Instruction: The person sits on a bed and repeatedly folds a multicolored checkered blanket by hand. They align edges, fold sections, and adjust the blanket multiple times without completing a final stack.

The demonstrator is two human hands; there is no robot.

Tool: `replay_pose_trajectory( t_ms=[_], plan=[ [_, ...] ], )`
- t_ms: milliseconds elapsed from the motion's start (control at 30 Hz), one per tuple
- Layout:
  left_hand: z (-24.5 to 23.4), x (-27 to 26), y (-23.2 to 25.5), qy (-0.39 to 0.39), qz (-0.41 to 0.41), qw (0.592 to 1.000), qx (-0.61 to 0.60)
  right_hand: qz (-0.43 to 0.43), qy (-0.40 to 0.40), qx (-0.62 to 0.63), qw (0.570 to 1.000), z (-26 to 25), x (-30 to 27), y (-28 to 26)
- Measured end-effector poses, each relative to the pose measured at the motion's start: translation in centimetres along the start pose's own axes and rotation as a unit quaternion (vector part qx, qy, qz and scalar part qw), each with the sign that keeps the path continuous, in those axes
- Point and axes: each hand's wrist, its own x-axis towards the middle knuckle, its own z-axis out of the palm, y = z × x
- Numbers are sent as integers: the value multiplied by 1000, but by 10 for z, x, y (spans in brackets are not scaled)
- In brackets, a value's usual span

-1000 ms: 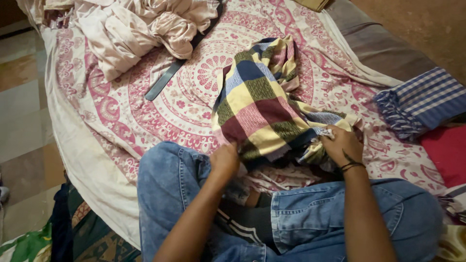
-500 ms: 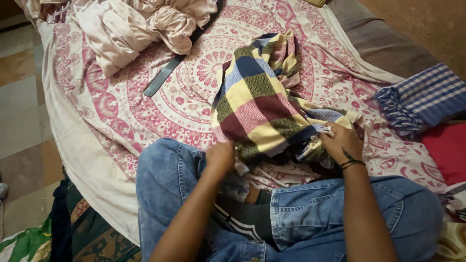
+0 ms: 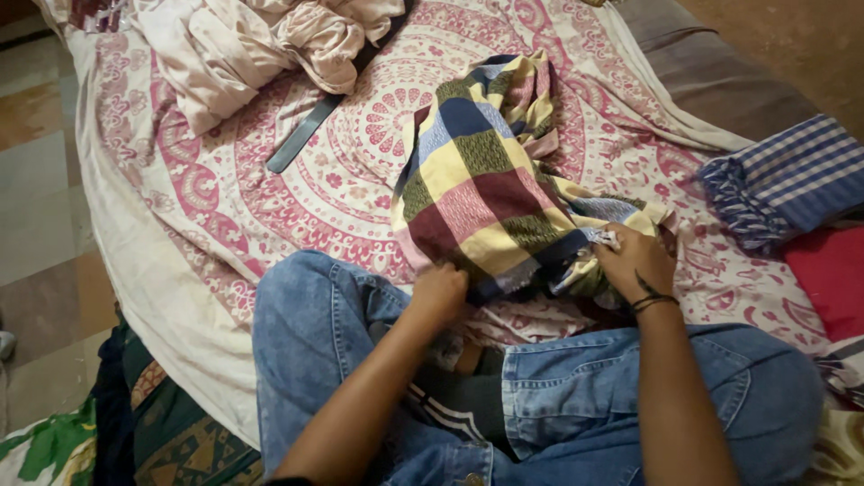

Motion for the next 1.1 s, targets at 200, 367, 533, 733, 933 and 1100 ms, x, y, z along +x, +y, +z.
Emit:
replay_pose_trajectory(
  t_ms=[200,367,533,733,933,1100],
  plan=[
    [55,26,-8,98,0,989,114,1,-5,-12,1000,1,0,-3],
    [25,30,-19,0,-38,999,15,-1,9,7,1000,4,1,1],
    [-40,5,-46,-4,-54,957,-286,-4,0,25,1000,3,4,8],
    [-72,27,-90,71,22,804,-591,-10,-4,71,997,1,14,16],
    [-68,60,-83,239,-4,808,-539,25,-34,65,997,16,27,28],
    [-70,58,-73,283,-120,690,-655,44,-93,56,993,26,37,37]
  ],
)
